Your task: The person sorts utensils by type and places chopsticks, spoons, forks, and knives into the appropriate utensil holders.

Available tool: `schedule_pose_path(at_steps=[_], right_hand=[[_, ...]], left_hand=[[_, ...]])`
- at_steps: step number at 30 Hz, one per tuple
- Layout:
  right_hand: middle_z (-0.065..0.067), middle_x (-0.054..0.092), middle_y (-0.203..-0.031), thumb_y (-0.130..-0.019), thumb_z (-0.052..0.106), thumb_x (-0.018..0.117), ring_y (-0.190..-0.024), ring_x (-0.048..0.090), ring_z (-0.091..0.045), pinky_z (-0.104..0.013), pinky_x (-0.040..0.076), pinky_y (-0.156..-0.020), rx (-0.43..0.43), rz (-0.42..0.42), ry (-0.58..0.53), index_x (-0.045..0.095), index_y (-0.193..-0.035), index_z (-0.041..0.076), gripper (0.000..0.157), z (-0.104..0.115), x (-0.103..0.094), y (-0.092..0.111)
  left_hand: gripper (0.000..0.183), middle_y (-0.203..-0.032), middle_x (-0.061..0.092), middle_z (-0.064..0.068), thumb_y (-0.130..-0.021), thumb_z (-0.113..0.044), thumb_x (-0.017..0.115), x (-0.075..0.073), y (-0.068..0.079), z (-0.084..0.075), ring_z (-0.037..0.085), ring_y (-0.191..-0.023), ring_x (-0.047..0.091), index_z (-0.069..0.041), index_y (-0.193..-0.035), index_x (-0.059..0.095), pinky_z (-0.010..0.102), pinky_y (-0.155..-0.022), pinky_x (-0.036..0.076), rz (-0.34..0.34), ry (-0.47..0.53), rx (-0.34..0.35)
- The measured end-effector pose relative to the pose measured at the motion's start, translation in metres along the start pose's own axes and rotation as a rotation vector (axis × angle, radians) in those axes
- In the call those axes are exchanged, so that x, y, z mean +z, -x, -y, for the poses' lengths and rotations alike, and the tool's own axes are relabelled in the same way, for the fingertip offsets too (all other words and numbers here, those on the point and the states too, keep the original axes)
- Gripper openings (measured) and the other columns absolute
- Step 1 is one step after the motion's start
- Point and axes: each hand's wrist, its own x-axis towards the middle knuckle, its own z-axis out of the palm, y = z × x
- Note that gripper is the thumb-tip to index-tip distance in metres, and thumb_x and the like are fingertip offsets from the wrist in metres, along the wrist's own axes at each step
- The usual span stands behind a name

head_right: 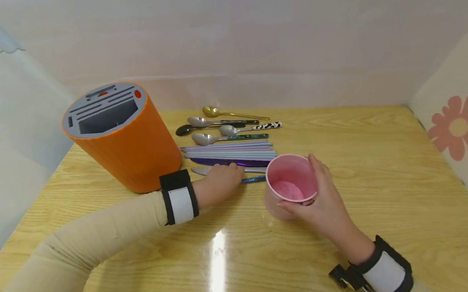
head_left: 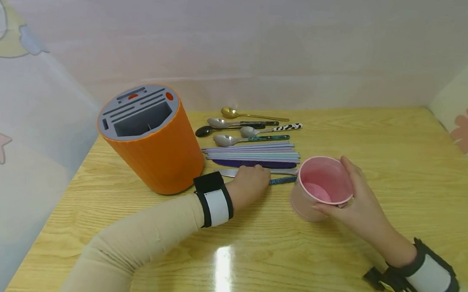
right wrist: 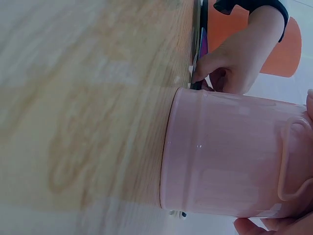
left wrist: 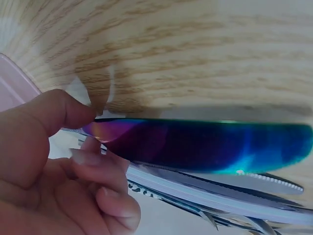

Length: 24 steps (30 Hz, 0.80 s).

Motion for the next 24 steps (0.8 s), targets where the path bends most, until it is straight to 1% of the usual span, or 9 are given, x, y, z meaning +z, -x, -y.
schedule_pose_path(at_steps=[3,5,7,10,13,16,19,21,24], right_hand=[[-0.031,0.025,-0.156,-0.069,0.006,0.092,-0.132,0.035,-0.051,-0.073,0.033,-0.098,-0.002,0.0,-0.001,0.012,-0.158,-0.004,0.12,0.0,0.0,0.0],[-0.031,0.025,-0.156,-0.068,0.006,0.092,-0.132,0.035,-0.051,-0.073,0.033,-0.098,-0.004,-0.002,-0.002,0.012,-0.158,-0.004,0.12,0.0,0.001,0.0],[-0.031,0.025,-0.156,-0.068,0.006,0.092,-0.132,0.035,-0.051,-0.073,0.033,-0.098,-0.008,-0.006,-0.003,0.012,-0.158,-0.004,0.12,0.0,0.001,0.0],[-0.031,0.026,-0.155,-0.068,0.006,0.092,-0.132,0.036,-0.051,-0.073,0.032,-0.099,-0.016,-0.011,-0.004,0.013,-0.158,-0.004,0.12,0.0,0.001,0.0],[-0.031,0.027,-0.155,-0.068,0.007,0.092,-0.131,0.036,-0.051,-0.073,0.032,-0.099,-0.019,-0.012,-0.005,0.014,-0.158,-0.004,0.12,0.0,0.001,0.0],[-0.032,0.027,-0.154,-0.068,0.007,0.092,-0.131,0.036,-0.052,-0.074,0.032,-0.099,-0.018,-0.012,-0.006,0.014,-0.158,-0.005,0.119,0.0,0.001,0.0],[-0.032,0.027,-0.155,-0.068,0.008,0.092,-0.131,0.036,-0.052,-0.075,0.032,-0.099,-0.015,-0.013,-0.008,0.015,-0.158,-0.005,0.119,0.0,0.0,0.0],[-0.033,0.027,-0.155,-0.068,0.008,0.092,-0.131,0.035,-0.053,-0.075,0.031,-0.1,-0.015,-0.013,-0.01,0.015,-0.158,-0.005,0.119,0.0,0.001,0.0],[-0.033,0.027,-0.154,-0.067,0.008,0.092,-0.131,0.036,-0.053,-0.075,0.032,-0.099,-0.014,-0.015,-0.011,0.015,-0.157,-0.005,0.119,0.0,0.001,0.0]], left_hand=[[0.024,-0.121,0.068,0.003,-0.107,-0.015,0.048,0.002,0.001,0.002,0.016,-0.106,0.067,-0.01,-0.126,0.061,0.033,-0.08,0.059,-0.001,0.0,0.024],[0.027,-0.128,0.066,0.002,-0.107,-0.016,0.049,0.003,0.001,0.004,0.014,-0.112,0.065,-0.011,-0.131,0.06,0.031,-0.079,0.059,0.009,-0.03,0.045],[0.028,-0.129,0.065,0.0,-0.106,-0.017,0.052,0.002,0.003,0.006,0.012,-0.109,0.066,-0.014,-0.132,0.062,0.029,-0.075,0.059,0.018,-0.072,0.06],[0.025,-0.12,0.069,-0.003,-0.104,-0.02,0.057,-0.001,0.009,0.011,0.009,-0.1,0.067,-0.019,-0.127,0.067,0.027,-0.07,0.059,0.031,-0.113,0.055],[0.017,-0.106,0.071,-0.003,-0.102,-0.019,0.06,-0.005,0.017,0.017,0.01,-0.091,0.068,-0.02,-0.116,0.071,0.028,-0.066,0.058,0.006,-0.086,0.016],[0.013,-0.097,0.07,-0.002,-0.101,-0.016,0.062,-0.014,0.027,0.022,0.01,-0.084,0.068,-0.019,-0.107,0.074,0.028,-0.06,0.057,-0.056,-0.058,-0.027],[0.015,-0.084,0.067,-0.003,-0.099,-0.012,0.063,-0.025,0.036,0.027,0.007,-0.065,0.06,-0.018,-0.093,0.075,0.023,-0.049,0.05,-0.137,-0.077,-0.063],[0.02,-0.073,0.059,-0.005,-0.098,-0.01,0.064,-0.033,0.042,0.031,0.004,-0.056,0.048,-0.019,-0.083,0.074,0.02,-0.044,0.041,-0.19,-0.129,-0.078],[0.032,-0.063,0.044,-0.006,-0.096,-0.007,0.066,-0.041,0.049,0.037,0.005,-0.054,0.032,-0.019,-0.067,0.067,0.019,-0.043,0.029,-0.298,-0.245,-0.083]])
